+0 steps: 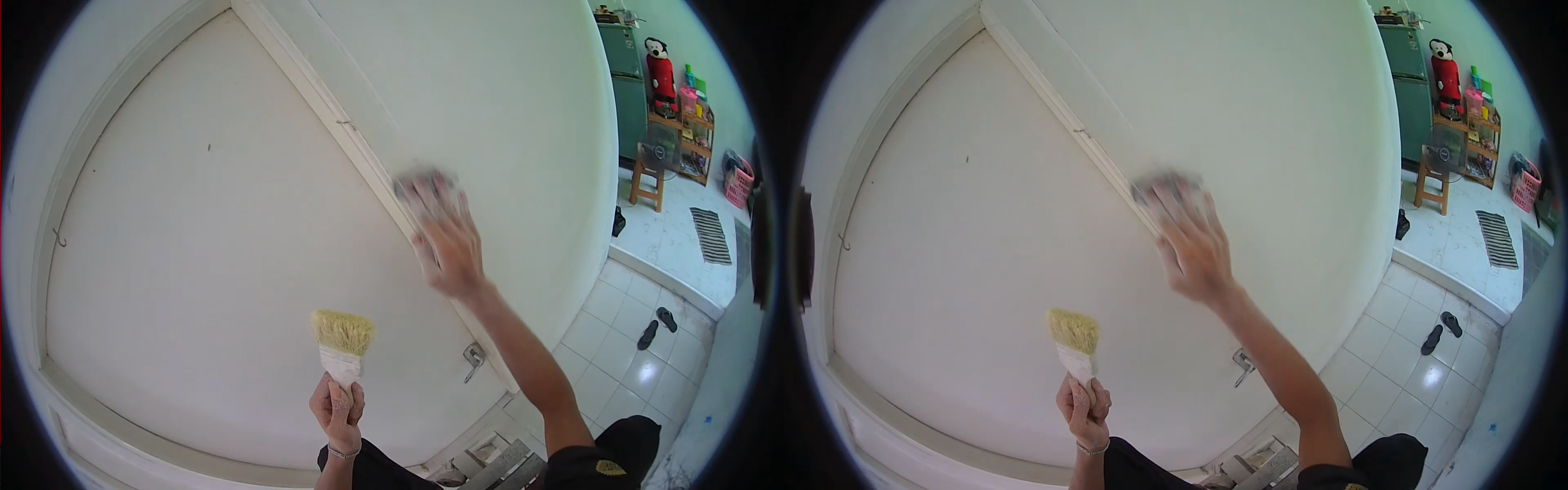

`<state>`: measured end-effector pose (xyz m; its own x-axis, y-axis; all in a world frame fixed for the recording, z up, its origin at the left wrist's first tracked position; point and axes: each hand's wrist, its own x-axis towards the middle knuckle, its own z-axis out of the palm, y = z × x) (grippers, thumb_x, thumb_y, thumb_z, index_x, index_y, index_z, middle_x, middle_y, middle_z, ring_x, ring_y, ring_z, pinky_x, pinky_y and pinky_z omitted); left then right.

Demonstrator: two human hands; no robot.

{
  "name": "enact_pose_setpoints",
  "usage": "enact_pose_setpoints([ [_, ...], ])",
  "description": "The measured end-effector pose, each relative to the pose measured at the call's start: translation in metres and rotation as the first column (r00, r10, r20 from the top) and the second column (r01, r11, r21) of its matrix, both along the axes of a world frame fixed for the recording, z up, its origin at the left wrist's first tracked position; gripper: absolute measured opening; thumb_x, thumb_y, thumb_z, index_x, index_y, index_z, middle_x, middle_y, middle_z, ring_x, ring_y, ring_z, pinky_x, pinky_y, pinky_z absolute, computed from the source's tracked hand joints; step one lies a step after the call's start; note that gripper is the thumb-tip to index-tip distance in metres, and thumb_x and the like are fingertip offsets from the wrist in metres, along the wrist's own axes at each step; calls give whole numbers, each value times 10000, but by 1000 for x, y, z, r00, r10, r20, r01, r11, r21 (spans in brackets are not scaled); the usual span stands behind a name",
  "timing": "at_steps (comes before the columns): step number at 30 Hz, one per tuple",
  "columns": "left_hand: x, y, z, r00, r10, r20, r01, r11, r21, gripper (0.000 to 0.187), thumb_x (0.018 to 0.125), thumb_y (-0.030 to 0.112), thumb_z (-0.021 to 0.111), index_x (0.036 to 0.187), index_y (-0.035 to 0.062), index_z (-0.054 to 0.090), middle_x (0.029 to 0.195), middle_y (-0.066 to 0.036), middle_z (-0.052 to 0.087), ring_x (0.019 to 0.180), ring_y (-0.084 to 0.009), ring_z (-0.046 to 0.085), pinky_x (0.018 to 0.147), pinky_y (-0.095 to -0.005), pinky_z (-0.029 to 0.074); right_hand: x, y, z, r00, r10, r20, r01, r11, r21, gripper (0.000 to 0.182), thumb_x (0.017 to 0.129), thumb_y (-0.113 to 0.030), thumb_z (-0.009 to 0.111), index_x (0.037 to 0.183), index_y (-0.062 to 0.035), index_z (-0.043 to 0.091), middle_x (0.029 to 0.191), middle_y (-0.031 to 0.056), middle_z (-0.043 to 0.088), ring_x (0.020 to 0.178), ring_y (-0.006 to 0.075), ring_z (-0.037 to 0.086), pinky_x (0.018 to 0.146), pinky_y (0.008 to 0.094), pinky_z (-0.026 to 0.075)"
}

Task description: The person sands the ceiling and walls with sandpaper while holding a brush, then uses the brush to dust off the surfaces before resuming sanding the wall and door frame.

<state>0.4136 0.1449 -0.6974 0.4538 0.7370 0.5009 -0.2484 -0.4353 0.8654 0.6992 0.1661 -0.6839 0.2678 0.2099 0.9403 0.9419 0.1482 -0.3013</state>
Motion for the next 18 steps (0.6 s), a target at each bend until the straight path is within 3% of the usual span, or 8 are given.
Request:
enact_pose_setpoints([
  [1,0,-1,1,1000,8,0,-8,1000,-1,422,995,386,507,956,-34,523,573,28,396,405,-22,275,371,-212,168,-4,3,-17,999,4,-39,-5,1000,-12,577,836,-114,614,1396,-96,479,1507,108,402,1432,327,295,1166,557,189],
  [5,5,-6,8,1000,-7,5,7,999,-43,417,999,392,504,889,-11,501,574,34,374,409,-23,273,378,-207,170,-6,1,27,998,42,-55,-45,998,-54,595,831,-116,617,1404,-87,460,1502,109,409,1431,332,292,1167,568,162],
  [7,6,-2,3,1000,-15,10,15,1000,-11,418,1001,390,502,887,-12,502,576,34,371,411,-23,273,381,-207,173,4,14,68,997,74,33,-77,994,75,579,832,-112,616,1391,-77,470,1483,112,431,1419,342,308,1163,584,141],
  [10,2,1,0,1000,7,14,-7,1000,20,416,1004,384,497,886,-15,506,578,34,370,411,-23,271,385,-205,178,2,14,57,998,54,27,-56,997,60,570,833,-114,616,1382,-62,473,1475,121,438,1405,348,329,1154,605,138],
  [15,-1,-6,5,999,49,1,-49,999,3,390,1009,366,487,858,6,495,581,34,384,403,-23,261,388,-201,191,-17,-3,-78,988,-6,-154,-9,996,-94,563,847,-111,585,1383,11,465,1448,211,446,1391,427,329,1147,618,104],
  [18,-1,-3,4,998,64,-8,-64,998,-14,339,1003,307,477,792,49,419,535,19,360,390,-39,234,374,-222,194,-21,-5,-114,975,-42,-219,13,991,-135,568,847,-121,584,1378,38,461,1436,226,454,1388,438,329,1145,622,91],
])
